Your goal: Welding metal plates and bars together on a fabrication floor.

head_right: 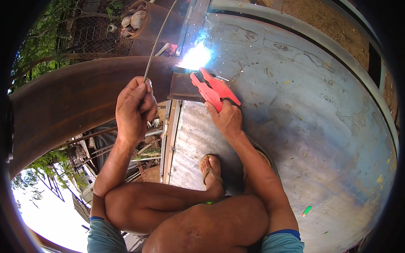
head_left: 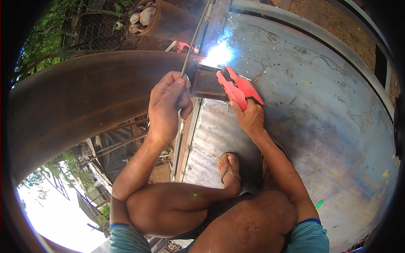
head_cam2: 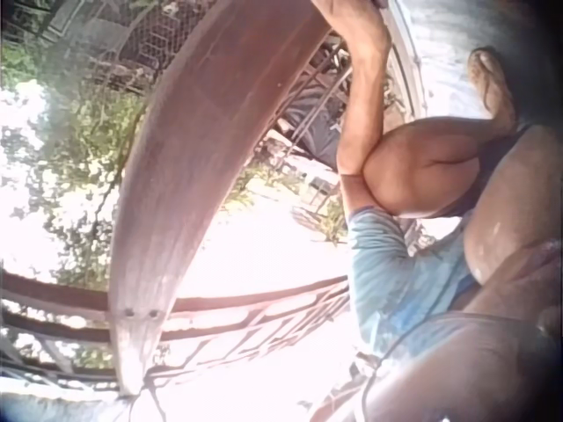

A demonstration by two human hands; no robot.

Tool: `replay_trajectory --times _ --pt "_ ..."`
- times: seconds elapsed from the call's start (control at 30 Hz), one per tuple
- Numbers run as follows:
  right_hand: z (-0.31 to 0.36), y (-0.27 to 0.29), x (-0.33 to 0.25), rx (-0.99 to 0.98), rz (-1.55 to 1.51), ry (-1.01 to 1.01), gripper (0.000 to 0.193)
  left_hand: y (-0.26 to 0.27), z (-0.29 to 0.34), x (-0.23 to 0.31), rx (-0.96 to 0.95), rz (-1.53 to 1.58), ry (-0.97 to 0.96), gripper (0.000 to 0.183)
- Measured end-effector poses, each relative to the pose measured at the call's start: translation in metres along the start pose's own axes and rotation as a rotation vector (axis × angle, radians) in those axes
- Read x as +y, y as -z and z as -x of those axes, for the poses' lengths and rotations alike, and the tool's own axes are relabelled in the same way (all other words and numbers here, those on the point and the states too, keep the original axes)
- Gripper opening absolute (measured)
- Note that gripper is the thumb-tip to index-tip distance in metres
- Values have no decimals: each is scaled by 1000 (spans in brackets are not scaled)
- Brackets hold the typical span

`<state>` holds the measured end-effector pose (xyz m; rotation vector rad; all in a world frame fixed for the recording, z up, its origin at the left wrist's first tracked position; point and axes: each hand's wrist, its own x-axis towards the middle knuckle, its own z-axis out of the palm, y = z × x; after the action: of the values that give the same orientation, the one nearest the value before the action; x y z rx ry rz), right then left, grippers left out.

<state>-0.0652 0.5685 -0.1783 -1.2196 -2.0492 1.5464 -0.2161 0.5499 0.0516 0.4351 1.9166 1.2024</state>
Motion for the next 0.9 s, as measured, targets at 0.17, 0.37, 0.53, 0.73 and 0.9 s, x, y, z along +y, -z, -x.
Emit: replay_trajectory --times 0.17,0.37,0.53,0.73,0.9 --pt "-1 -2 2 28 -8 41 54 -1 -1 1 3 11 5 20" --pt "-5 7 4 74 -180 110 53 0 -8 -2 -28 22 9 21" --pt "11 86 1 -29 -1171 -357 39 11 -11 -15 -29 62 32 23" --pt "59 219 24 298 -1208 -471 21 -2 -13 -45 -298 170 384 19" --pt "107 278 13 515 -1354 -425 17 -32 -5 -73 -411 271 616 18"
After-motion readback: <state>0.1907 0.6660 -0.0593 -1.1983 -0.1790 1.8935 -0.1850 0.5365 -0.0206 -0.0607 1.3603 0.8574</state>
